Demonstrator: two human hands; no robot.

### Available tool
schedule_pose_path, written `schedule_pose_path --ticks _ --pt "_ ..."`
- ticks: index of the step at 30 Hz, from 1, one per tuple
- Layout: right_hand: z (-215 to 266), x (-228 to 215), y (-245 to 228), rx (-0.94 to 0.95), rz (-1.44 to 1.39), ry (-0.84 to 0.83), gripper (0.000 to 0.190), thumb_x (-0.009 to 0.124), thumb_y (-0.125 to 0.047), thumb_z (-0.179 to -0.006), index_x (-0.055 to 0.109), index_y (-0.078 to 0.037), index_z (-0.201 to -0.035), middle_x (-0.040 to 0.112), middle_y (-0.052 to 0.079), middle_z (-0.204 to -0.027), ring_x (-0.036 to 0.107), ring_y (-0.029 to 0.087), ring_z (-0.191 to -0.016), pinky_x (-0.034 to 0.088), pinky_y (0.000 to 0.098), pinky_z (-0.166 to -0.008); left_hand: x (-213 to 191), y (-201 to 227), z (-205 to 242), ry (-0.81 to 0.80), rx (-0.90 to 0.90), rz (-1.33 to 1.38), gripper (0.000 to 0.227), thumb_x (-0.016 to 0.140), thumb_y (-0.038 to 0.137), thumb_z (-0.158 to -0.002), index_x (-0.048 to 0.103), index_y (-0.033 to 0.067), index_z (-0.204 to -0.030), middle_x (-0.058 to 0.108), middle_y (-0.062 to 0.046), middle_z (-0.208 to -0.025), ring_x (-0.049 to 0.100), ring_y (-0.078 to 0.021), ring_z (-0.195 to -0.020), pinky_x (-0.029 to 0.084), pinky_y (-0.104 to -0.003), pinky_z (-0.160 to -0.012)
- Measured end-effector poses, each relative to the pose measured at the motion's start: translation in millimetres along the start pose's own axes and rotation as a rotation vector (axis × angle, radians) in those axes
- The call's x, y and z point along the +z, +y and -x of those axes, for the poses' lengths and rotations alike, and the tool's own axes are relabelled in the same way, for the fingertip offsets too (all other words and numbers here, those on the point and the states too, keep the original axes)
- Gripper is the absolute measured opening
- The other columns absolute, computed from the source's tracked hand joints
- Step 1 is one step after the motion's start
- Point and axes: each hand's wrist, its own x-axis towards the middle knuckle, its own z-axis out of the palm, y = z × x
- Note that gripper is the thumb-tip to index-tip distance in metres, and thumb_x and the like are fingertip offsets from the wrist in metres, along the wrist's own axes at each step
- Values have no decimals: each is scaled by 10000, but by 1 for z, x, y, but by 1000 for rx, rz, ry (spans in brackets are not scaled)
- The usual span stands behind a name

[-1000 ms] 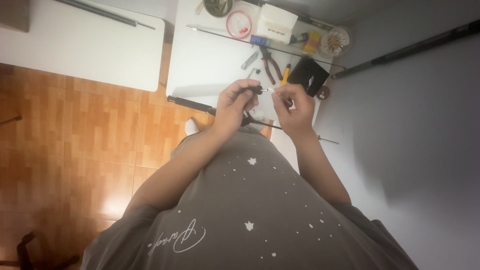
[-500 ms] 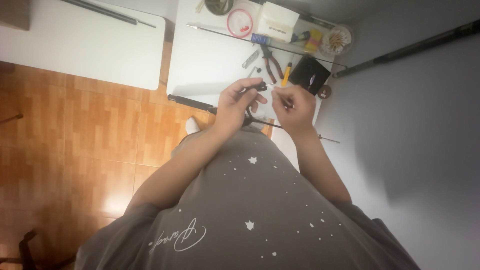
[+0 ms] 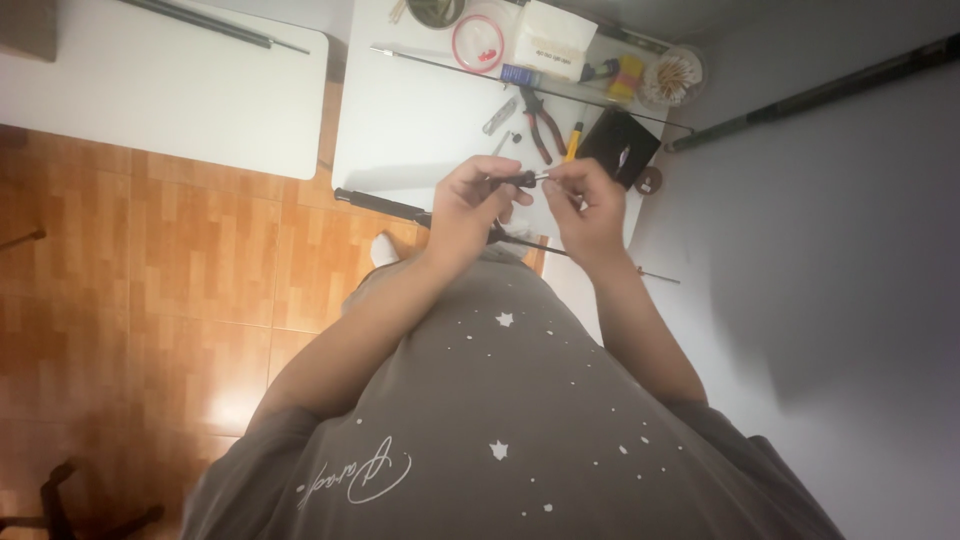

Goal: Assembling and inspecting a baitcasting reel mounted on a fishing rod.

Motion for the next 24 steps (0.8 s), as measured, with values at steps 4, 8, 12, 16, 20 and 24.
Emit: schedule_pose_path --ticks 4,8,12,16,20,24 --pt "5 3 15 43 -119 -16 94 661 10 -1025 614 -23 -1098 612 -37 -859 521 12 -745 381 195 -646 -3 -1 1 17 -21 20 205 581 -99 -975 631 -15 -1155 705 -111 -1008 707 -131 -859 490 -233 -643" --pt "5 4 12 68 -212 15 95 623 18 -1042 600 -35 -1117 605 -34 -889 510 18 -744 389 200 -650 -2 0 4 31 -48 -15 186 596 -74 -989 647 0 -1152 729 -118 -944 603 -81 -731 462 -217 -627" --pt "3 6 6 -40 -121 -92 112 608 20 -1028 579 -22 -1128 591 -10 -943 545 46 -785 420 221 -672 -1 8 5 52 -33 -3 185 578 -71 -987 649 7 -1139 732 -106 -984 618 -77 -763 463 -216 -631" --pt "-4 -5 41 79 -347 -115 64 581 -26 -1054 585 -39 -1116 543 -41 -840 469 42 -703 369 217 -620 -11 2 5 113 -27 -39 193 570 -59 -1003 662 11 -1157 730 -103 -932 517 -56 -690 425 -209 -595" --pt "-33 -7 89 188 -324 33 133 548 -144 -1118 600 -48 -1042 504 -34 -777 430 60 -655 346 228 -590 -18 15 8 156 -104 -80 276 478 3 -988 660 37 -1193 693 -84 -842 528 -70 -630 412 -209 -535" --pt "-67 5 146 488 26 43 210 580 -221 -1077 683 -55 -1000 534 -19 -743 466 63 -640 389 228 -579 -24 27 19 190 -79 15 397 358 40 -987 656 48 -1249 598 -59 -713 487 -92 -564 455 -240 -541"
